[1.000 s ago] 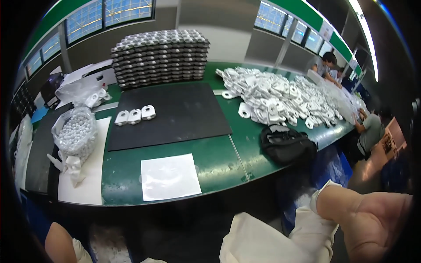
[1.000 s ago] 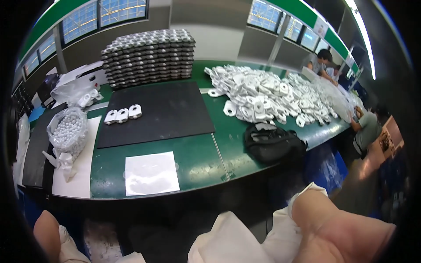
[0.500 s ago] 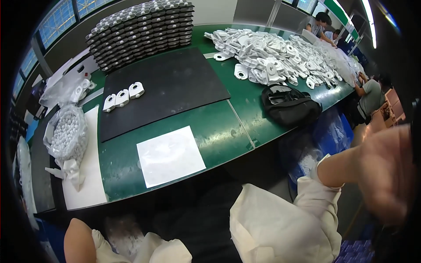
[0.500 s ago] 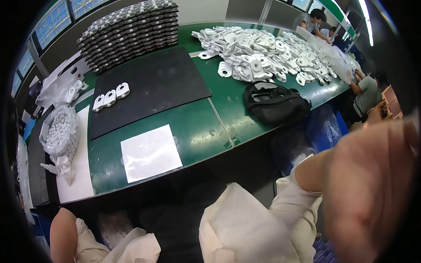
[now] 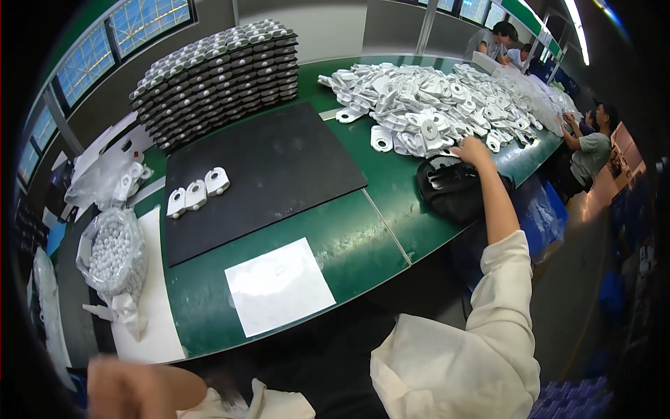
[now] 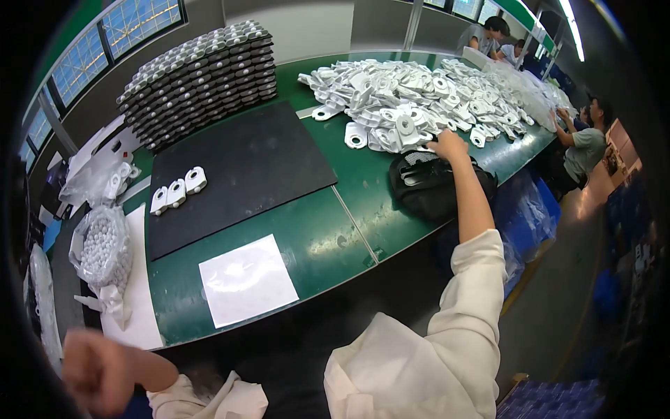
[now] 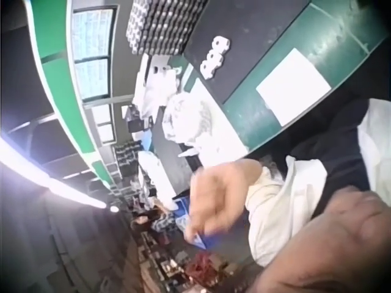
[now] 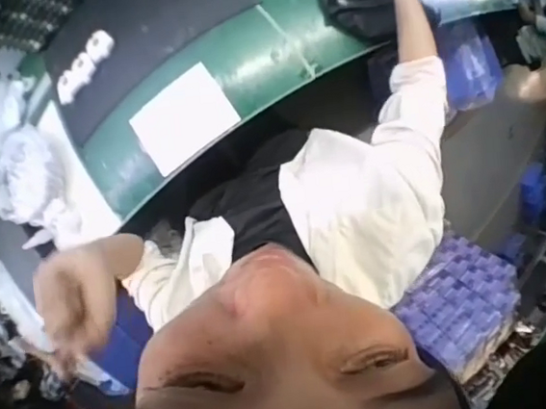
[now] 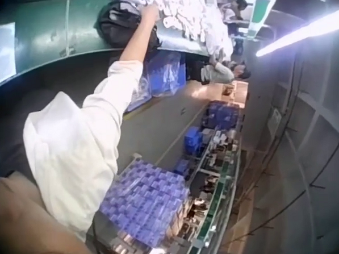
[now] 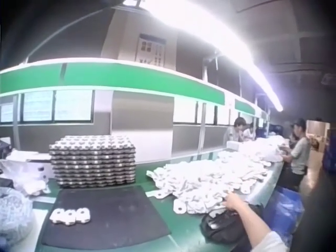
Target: Assembling small plastic components by inserting internal parts into housings on a factory assembly line.
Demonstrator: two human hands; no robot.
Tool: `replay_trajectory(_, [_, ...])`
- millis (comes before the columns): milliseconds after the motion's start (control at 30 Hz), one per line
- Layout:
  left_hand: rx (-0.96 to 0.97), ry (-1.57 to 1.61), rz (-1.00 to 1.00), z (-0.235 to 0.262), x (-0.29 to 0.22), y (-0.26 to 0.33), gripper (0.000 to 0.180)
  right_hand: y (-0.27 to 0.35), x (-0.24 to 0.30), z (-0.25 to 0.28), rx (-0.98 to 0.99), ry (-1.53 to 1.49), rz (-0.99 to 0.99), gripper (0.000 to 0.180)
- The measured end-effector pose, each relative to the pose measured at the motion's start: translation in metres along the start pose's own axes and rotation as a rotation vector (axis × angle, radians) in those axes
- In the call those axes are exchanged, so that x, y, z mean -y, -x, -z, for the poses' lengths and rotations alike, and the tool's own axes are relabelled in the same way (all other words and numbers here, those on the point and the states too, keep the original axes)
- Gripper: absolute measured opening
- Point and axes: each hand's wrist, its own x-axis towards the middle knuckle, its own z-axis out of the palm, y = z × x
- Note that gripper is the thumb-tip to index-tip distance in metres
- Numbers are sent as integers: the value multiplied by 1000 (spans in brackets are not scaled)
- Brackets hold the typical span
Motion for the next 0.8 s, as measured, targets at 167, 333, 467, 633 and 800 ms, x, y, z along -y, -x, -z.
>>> replay_trajectory(167, [-127,-658,937,37,80,90,21,-6,11,5,368,180,93,95])
replay_trajectory(333, [-177,-563,1322,51,115,139,17,-23,8,-30,185,87,-27,91])
replay_trajectory(467, [-217,-483,1462,48,116,152,17,-19,23,-21,95,-30,-73,74])
replay_trajectory(633, [-221,-449,1528,45,110,160,18,5,83,3,3,-43,-104,56])
replay_trajectory(800, [-504,-124,1778,52,105,159,25,37,131,47,-270,116,9,19])
